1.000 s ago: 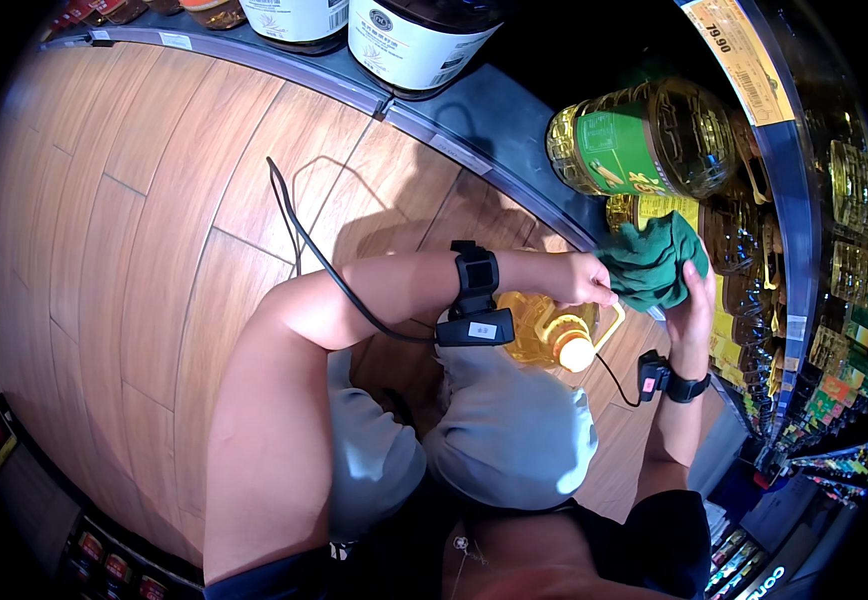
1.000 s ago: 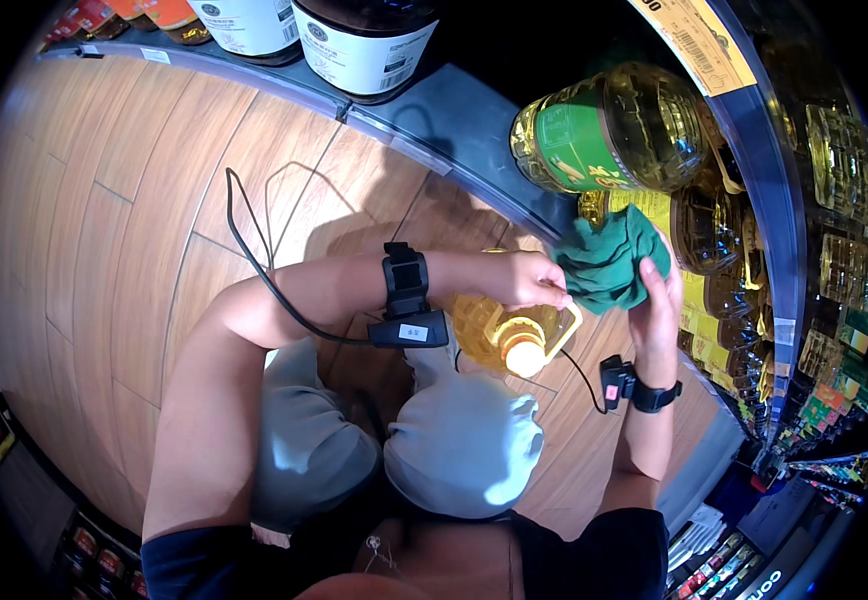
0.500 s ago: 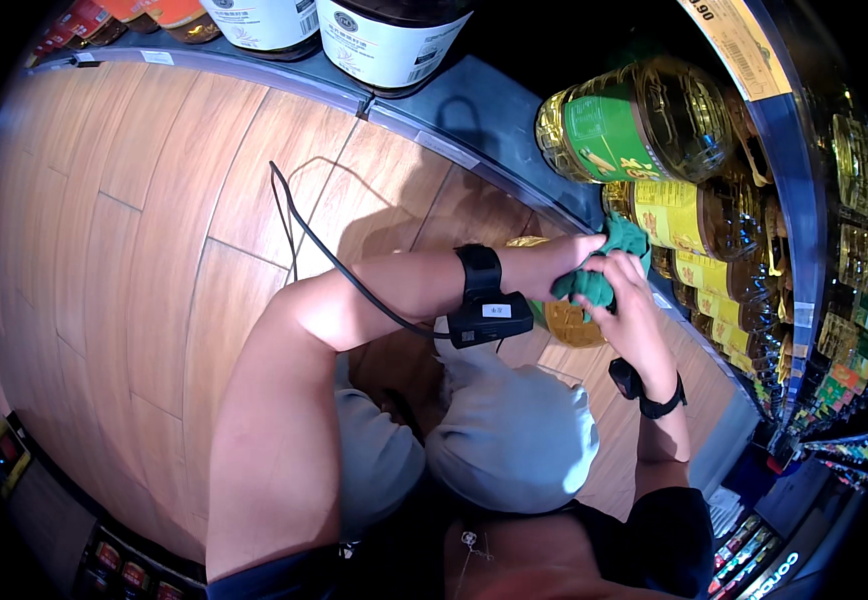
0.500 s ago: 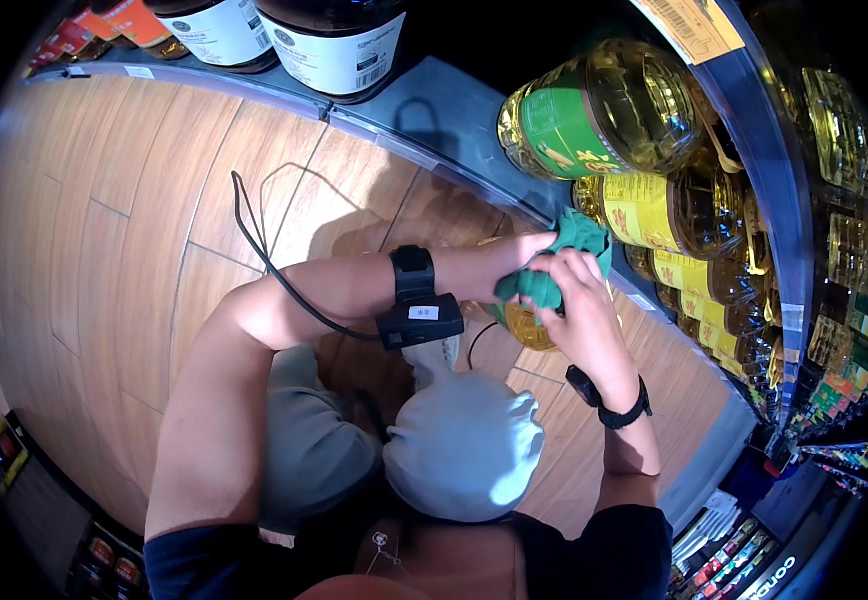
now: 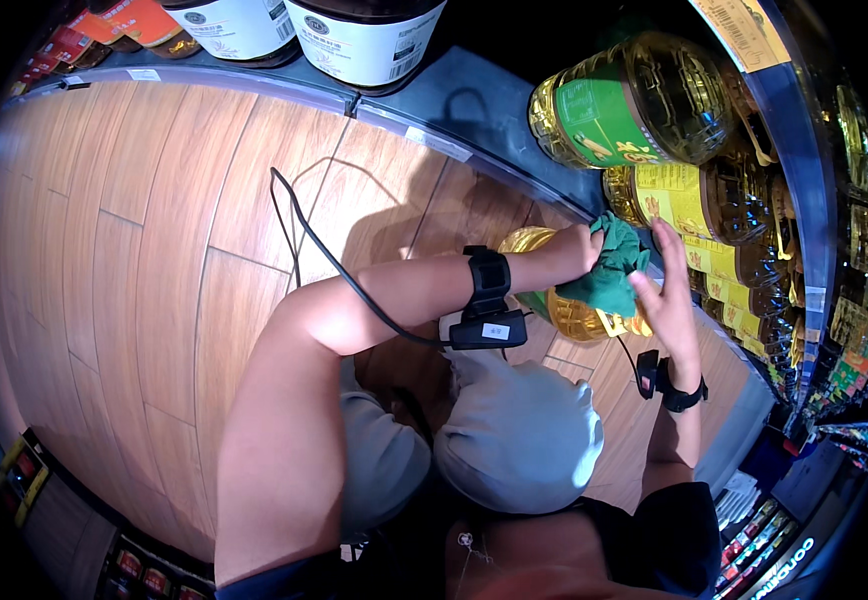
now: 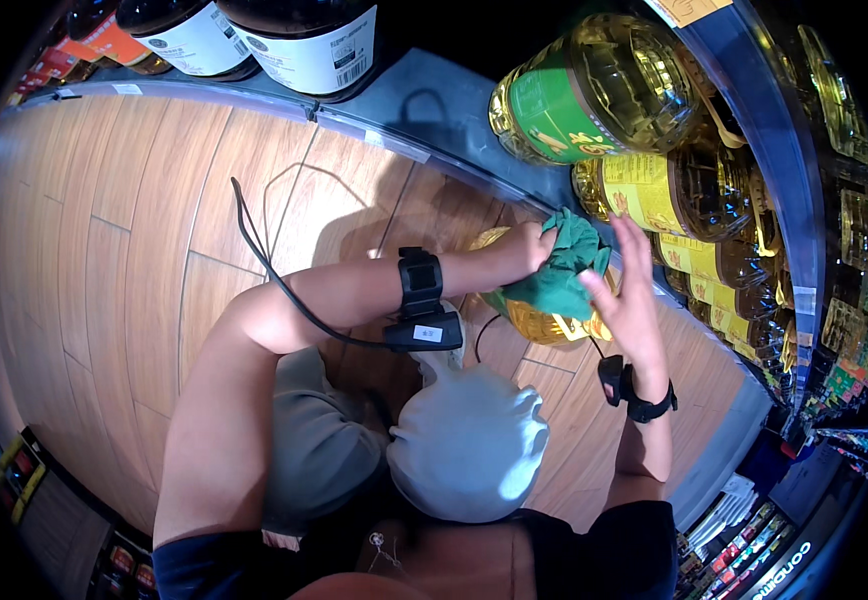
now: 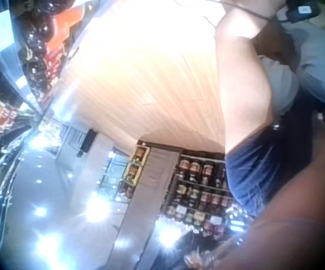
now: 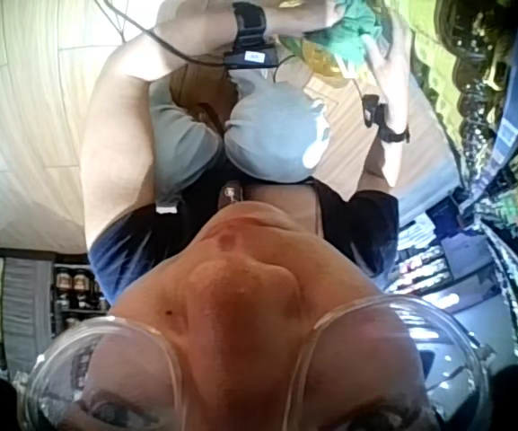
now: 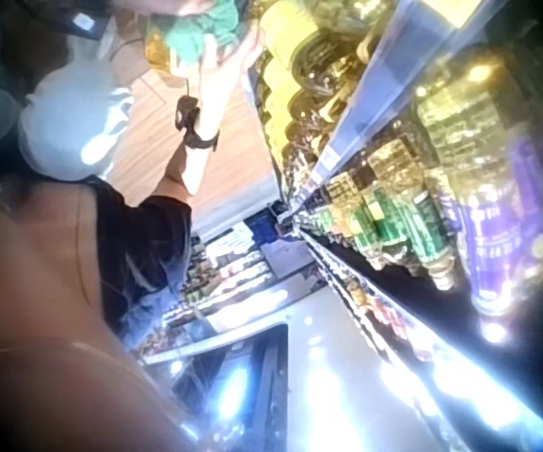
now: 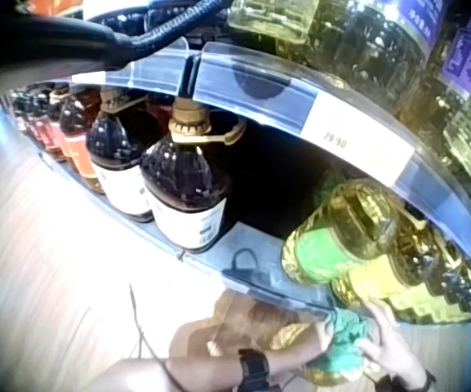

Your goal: The person wipes down several large yellow jugs of cooking oil with a green cloth and places them onto a shelf in a supermarket.

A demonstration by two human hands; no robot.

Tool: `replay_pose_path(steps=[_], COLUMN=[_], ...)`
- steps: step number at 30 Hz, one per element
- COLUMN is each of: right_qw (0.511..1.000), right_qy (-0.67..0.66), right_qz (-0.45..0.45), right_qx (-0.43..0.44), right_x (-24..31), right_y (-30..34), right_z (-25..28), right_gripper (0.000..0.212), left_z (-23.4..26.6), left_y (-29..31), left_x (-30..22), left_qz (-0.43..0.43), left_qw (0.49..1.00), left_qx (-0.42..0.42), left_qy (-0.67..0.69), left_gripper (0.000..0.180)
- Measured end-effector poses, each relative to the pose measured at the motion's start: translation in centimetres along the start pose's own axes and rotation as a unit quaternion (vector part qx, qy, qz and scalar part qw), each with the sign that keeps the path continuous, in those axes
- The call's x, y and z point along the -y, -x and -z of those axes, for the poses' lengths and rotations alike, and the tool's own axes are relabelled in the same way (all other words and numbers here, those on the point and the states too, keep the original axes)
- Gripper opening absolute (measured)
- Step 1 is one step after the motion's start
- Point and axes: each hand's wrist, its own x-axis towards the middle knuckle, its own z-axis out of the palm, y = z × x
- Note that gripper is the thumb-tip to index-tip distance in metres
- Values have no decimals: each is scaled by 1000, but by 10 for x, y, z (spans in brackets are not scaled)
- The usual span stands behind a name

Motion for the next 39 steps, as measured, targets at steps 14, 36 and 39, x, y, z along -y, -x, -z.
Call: replay_pose_path(steps=[14,36,39], right_qw=[940,781,770], right_qy=[-304,-555,-541], right_qz=[-51,-281,-332], right_qx=[148,-46,70], right_x=[-55,23,41], right_y=[2,-43,-55], right_z=[-19,-40,-33], right_gripper=[21,34,35], left_z=[85,113,124], left_y=[41,98,99], left_x=[29,73,92], left_qz=[71,357,360], left_qw=[985,858,854], left_qx=[140,244,263], left_qy=[74,277,269], left_gripper=[45,36,36])
